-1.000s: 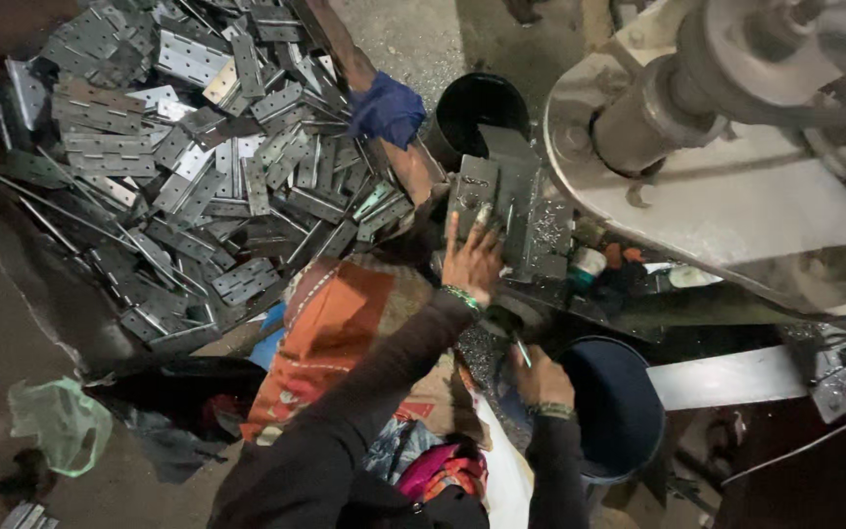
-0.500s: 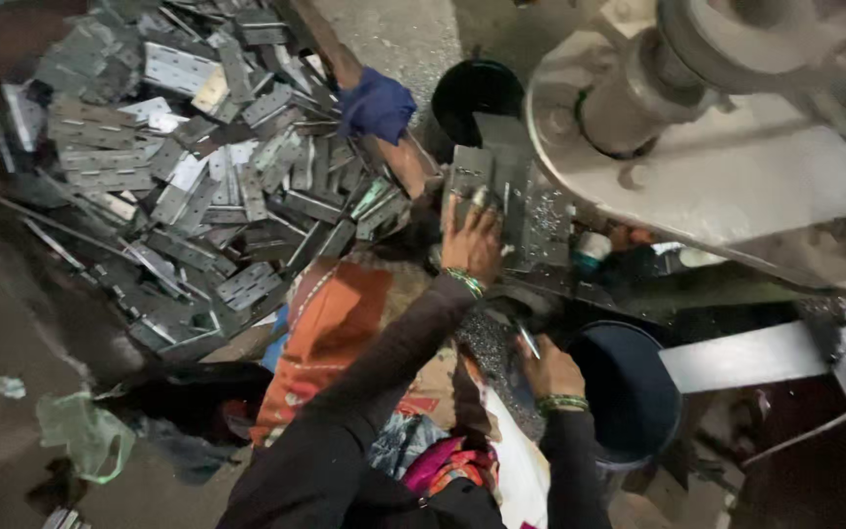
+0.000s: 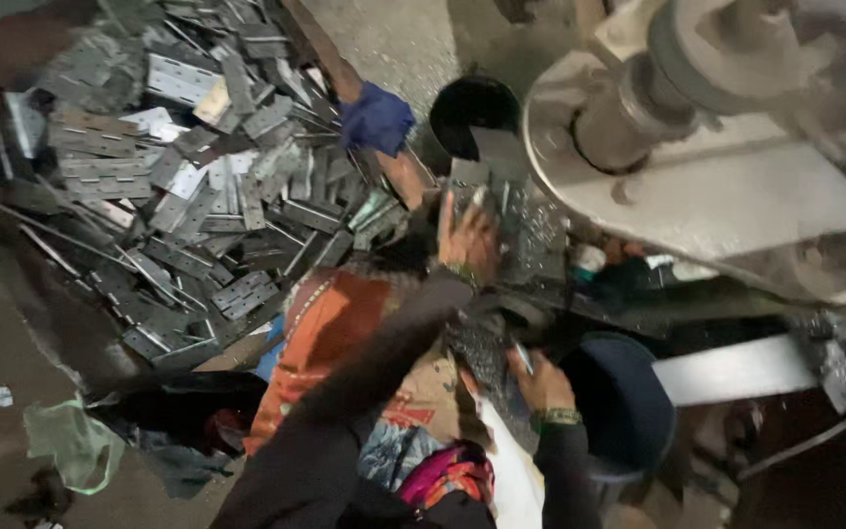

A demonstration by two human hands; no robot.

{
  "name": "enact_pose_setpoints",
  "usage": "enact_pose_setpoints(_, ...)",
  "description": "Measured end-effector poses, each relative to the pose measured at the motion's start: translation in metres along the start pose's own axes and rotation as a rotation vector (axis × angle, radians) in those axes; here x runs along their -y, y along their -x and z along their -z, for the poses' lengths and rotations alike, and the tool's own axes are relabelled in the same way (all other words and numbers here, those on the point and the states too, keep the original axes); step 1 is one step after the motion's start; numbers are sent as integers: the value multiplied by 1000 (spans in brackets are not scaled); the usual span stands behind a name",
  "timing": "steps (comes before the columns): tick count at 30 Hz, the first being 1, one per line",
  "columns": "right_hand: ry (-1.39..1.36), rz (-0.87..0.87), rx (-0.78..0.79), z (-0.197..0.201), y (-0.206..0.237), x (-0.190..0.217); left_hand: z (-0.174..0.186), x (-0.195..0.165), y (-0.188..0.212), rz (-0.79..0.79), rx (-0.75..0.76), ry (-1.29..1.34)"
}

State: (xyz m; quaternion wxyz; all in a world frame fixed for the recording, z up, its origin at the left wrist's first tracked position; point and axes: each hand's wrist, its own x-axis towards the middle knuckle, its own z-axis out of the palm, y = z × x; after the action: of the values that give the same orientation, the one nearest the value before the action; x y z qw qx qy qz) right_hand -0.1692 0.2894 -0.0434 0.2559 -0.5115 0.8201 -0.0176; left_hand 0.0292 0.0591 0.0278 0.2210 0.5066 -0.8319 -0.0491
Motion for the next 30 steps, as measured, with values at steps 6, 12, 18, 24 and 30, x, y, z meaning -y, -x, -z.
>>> enact_pose_setpoints(6,31,-7,-37,-34,7,-4,-17,0,-16,-11,-37,-21)
enact_pose_setpoints(12,23,61,70,-51,-7,-7,-16,-1,-18,28,55,-92)
enact_pose_setpoints(18,16,-16,7,-8,-3,-2,-6,3,-41,36,210,-126)
enact_pose_setpoints(24,-11,-38,-27,-64,1,1,-6,10,-50,-12,227,-119)
enact_pose_setpoints(30,-58,-70,-19,-32,-2,15,-3,28,-60,-37,263,-78)
